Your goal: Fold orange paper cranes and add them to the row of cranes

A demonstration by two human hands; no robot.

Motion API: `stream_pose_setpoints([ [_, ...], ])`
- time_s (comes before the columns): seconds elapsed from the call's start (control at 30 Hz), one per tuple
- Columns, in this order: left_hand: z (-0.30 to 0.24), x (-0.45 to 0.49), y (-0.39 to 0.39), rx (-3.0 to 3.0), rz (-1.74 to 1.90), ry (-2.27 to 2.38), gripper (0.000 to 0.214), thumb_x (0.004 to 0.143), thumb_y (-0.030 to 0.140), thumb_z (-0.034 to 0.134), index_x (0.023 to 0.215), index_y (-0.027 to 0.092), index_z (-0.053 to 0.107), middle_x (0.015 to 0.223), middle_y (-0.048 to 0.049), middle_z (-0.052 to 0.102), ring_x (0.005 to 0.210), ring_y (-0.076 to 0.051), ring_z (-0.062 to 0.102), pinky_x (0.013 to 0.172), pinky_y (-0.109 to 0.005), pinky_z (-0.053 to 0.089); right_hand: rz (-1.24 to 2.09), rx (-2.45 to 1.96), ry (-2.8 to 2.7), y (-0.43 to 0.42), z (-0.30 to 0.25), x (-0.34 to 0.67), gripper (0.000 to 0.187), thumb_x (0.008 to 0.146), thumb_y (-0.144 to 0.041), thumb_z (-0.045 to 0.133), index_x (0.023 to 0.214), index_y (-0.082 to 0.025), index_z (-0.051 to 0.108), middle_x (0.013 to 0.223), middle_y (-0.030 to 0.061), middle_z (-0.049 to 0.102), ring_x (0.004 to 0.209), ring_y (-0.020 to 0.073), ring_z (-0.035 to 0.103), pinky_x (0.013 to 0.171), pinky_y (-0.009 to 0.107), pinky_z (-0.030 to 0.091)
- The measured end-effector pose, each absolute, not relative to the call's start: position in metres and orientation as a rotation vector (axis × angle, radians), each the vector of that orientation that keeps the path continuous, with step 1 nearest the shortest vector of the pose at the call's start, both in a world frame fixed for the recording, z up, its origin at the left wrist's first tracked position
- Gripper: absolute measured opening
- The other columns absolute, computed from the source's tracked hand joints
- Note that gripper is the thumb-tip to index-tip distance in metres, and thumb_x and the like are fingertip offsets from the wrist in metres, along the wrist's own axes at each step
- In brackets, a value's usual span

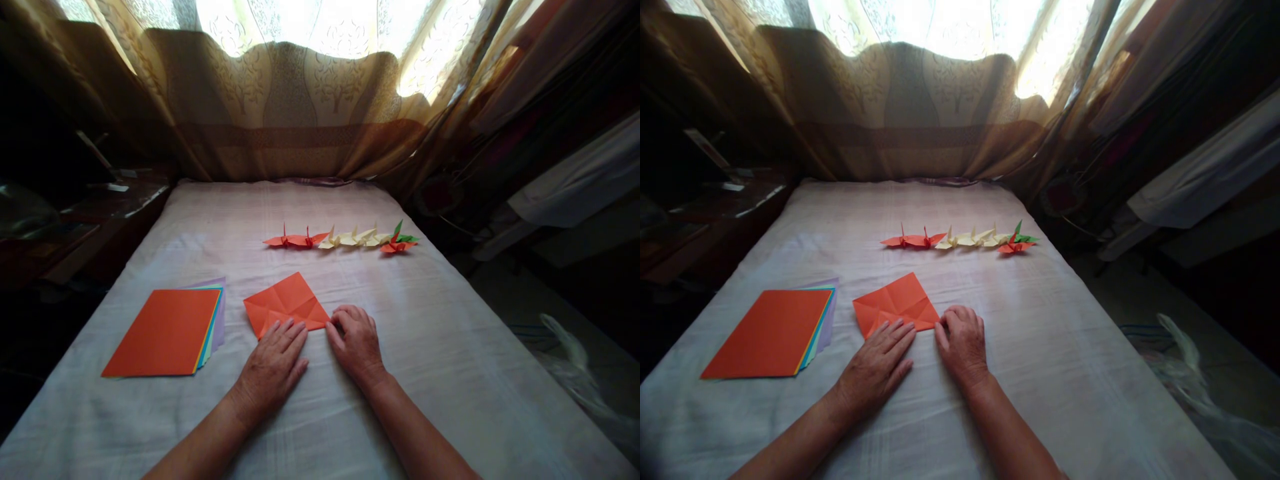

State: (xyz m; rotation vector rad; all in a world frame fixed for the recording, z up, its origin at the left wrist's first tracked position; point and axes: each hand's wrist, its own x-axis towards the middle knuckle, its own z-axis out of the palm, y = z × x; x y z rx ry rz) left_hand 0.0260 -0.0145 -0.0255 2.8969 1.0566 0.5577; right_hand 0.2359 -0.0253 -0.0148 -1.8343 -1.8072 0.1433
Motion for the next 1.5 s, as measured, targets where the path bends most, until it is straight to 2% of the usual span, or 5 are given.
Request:
stream_pose_setpoints([
  [0.43, -0.027, 0.025, -0.014, 2.884, 0.57, 1.057, 0.043, 0.098, 0.035, 0.043, 0.135, 0.015, 0.052, 0.137, -0.0104, 0.058, 0.127, -0.027, 0.052, 0.107, -0.046, 0.043, 0.155, -1.715, -1.731, -0.029, -0.021, 0.244, 0.022, 0.089, -0.017, 0.045, 0.095, -0.02, 0.066, 0.098, 0.0065, 0.067, 0.093, 0.0199, 0.057, 0.085, 0.032, 0.04],
  [0.6, -0.026, 0.026, -0.012, 2.933, 0.578, 1.042, 0.044, 0.098, 0.035, 0.041, 0.135, 0.015, 0.052, 0.137, -0.0109, 0.057, 0.127, -0.027, 0.052, 0.105, -0.045, 0.045, 0.032, -1.611, -2.006, -0.045, -0.018, 0.236, 0.031, 0.092, -0.021, 0.048, 0.115, -0.026, 0.067, 0.131, 0.0094, 0.056, 0.123, 0.0233, 0.047, 0.101, 0.038, 0.035],
  [0.73, -0.026, 0.026, -0.012, 2.937, 0.586, 1.036, 0.045, 0.097, 0.033, 0.044, 0.137, 0.014, 0.051, 0.137, -0.01, 0.057, 0.126, -0.027, 0.053, 0.105, -0.045, 0.045, -0.013, -1.68, -2.154, -0.05, -0.019, 0.228, 0.037, 0.093, -0.029, 0.051, 0.128, -0.035, 0.06, 0.148, 0.0101, 0.041, 0.137, 0.0283, 0.034, 0.104, 0.043, 0.031],
  [1.1, -0.027, 0.027, -0.012, 2.923, 0.584, 1.056, 0.045, 0.098, 0.035, 0.042, 0.137, 0.015, 0.051, 0.136, -0.0107, 0.058, 0.126, -0.026, 0.053, 0.106, -0.045, 0.044, 0.047, -1.77, -2.187, -0.05, -0.017, 0.227, 0.038, 0.093, -0.039, 0.053, 0.131, -0.036, 0.058, 0.152, 0.0105, 0.038, 0.139, 0.0288, 0.032, 0.108, 0.046, 0.027],
  [1.5, -0.028, 0.026, -0.013, 2.883, 0.593, 1.057, 0.045, 0.097, 0.034, 0.042, 0.138, 0.015, 0.05, 0.138, -0.0111, 0.056, 0.129, -0.026, 0.051, 0.107, -0.045, 0.043, 0.207, -1.851, -2.301, -0.052, -0.015, 0.238, 0.048, 0.094, -0.048, 0.051, 0.141, -0.042, 0.044, 0.158, 0.0084, 0.025, 0.145, 0.0311, 0.02, 0.112, 0.051, 0.019],
])
